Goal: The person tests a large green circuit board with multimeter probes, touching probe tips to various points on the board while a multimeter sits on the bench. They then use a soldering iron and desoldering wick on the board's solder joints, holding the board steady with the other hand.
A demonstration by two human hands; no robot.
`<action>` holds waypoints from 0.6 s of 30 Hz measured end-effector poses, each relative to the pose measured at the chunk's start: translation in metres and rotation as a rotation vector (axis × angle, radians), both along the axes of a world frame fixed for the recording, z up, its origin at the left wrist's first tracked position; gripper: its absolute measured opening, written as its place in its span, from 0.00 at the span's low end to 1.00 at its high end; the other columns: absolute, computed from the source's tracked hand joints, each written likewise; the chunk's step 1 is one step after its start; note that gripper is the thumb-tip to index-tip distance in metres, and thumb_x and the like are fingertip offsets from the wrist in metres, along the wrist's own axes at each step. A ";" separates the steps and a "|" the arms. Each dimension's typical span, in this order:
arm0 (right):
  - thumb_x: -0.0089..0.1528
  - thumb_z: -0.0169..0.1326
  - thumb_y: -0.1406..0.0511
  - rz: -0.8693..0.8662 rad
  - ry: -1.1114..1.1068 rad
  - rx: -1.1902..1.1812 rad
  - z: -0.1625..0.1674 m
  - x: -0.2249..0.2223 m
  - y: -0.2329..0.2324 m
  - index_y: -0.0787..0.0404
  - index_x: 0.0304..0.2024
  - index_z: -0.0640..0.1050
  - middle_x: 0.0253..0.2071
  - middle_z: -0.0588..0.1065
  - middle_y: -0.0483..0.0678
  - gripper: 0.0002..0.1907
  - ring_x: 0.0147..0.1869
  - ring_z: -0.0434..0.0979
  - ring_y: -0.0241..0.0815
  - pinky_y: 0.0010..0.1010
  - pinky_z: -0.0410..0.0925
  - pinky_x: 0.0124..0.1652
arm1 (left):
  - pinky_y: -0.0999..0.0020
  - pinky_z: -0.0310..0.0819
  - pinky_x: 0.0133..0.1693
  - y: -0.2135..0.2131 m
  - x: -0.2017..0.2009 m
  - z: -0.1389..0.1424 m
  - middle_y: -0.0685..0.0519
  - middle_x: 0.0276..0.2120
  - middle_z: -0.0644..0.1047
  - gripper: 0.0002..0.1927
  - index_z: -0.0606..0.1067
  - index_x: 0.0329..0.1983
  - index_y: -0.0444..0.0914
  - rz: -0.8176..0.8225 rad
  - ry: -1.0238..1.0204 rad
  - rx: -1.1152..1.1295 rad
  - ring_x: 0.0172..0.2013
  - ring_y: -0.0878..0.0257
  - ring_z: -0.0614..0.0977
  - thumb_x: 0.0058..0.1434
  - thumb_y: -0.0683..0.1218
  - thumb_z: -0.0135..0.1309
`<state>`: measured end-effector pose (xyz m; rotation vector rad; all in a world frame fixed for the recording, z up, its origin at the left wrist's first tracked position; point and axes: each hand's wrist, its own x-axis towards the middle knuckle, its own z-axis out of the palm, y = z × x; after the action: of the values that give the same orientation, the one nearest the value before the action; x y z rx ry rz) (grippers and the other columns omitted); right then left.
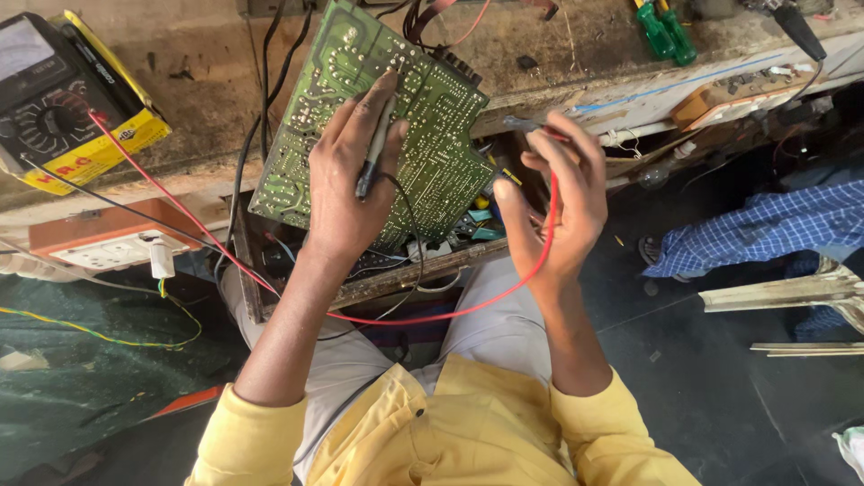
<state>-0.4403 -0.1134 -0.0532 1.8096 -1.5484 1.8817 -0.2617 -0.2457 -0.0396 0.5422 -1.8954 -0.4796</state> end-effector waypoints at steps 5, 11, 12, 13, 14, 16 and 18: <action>0.65 0.65 0.79 -0.218 0.166 -0.083 -0.009 -0.007 -0.004 0.67 0.58 0.77 0.49 0.74 0.51 0.20 0.46 0.76 0.40 0.28 0.72 0.43 | 0.54 0.77 0.51 -0.003 -0.005 -0.003 0.39 0.51 0.78 0.21 0.69 0.68 0.34 0.022 -0.020 -0.037 0.48 0.43 0.82 0.73 0.39 0.55; 0.70 0.58 0.70 -0.023 0.031 -0.156 -0.017 -0.016 0.003 0.67 0.57 0.76 0.54 0.75 0.59 0.13 0.36 0.75 0.35 0.23 0.70 0.39 | 0.54 0.77 0.52 -0.003 -0.009 -0.002 0.38 0.52 0.78 0.21 0.69 0.68 0.33 0.054 -0.024 -0.046 0.50 0.42 0.82 0.73 0.38 0.55; 0.71 0.57 0.69 -0.007 0.003 -0.148 -0.019 -0.017 0.005 0.68 0.56 0.76 0.53 0.76 0.58 0.12 0.35 0.76 0.35 0.23 0.71 0.38 | 0.54 0.78 0.52 -0.003 -0.010 -0.002 0.38 0.52 0.78 0.20 0.70 0.67 0.33 0.053 -0.019 -0.030 0.50 0.42 0.82 0.73 0.38 0.54; 0.73 0.56 0.68 0.008 -0.025 -0.143 -0.020 -0.017 0.007 0.69 0.55 0.75 0.52 0.76 0.58 0.11 0.34 0.77 0.36 0.24 0.71 0.38 | 0.54 0.78 0.51 -0.003 -0.010 -0.001 0.38 0.51 0.78 0.20 0.70 0.67 0.33 0.050 -0.014 -0.015 0.49 0.42 0.82 0.73 0.38 0.54; 0.74 0.55 0.67 0.021 -0.054 -0.135 -0.022 -0.017 0.010 0.69 0.54 0.75 0.52 0.77 0.57 0.11 0.34 0.78 0.36 0.24 0.72 0.37 | 0.54 0.78 0.51 -0.002 -0.011 -0.001 0.38 0.51 0.78 0.20 0.70 0.67 0.32 0.045 -0.010 0.002 0.49 0.42 0.83 0.73 0.37 0.54; 0.73 0.56 0.68 0.042 -0.222 -0.139 -0.027 -0.016 0.015 0.70 0.51 0.75 0.48 0.76 0.57 0.09 0.33 0.77 0.36 0.24 0.71 0.34 | 0.54 0.78 0.51 -0.003 -0.013 -0.001 0.38 0.51 0.78 0.19 0.70 0.66 0.32 0.065 -0.013 -0.009 0.49 0.42 0.83 0.73 0.37 0.54; 0.73 0.57 0.69 0.059 -0.321 -0.162 -0.032 -0.017 0.017 0.70 0.49 0.75 0.48 0.76 0.58 0.08 0.32 0.75 0.36 0.24 0.69 0.32 | 0.53 0.78 0.51 -0.003 -0.015 -0.002 0.38 0.51 0.78 0.19 0.71 0.66 0.32 0.087 -0.024 -0.018 0.49 0.41 0.83 0.73 0.37 0.54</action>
<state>-0.4576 -0.0963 -0.0855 1.5625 -1.3880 2.3439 -0.2766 -0.2490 -0.0420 0.6184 -1.8883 -0.4008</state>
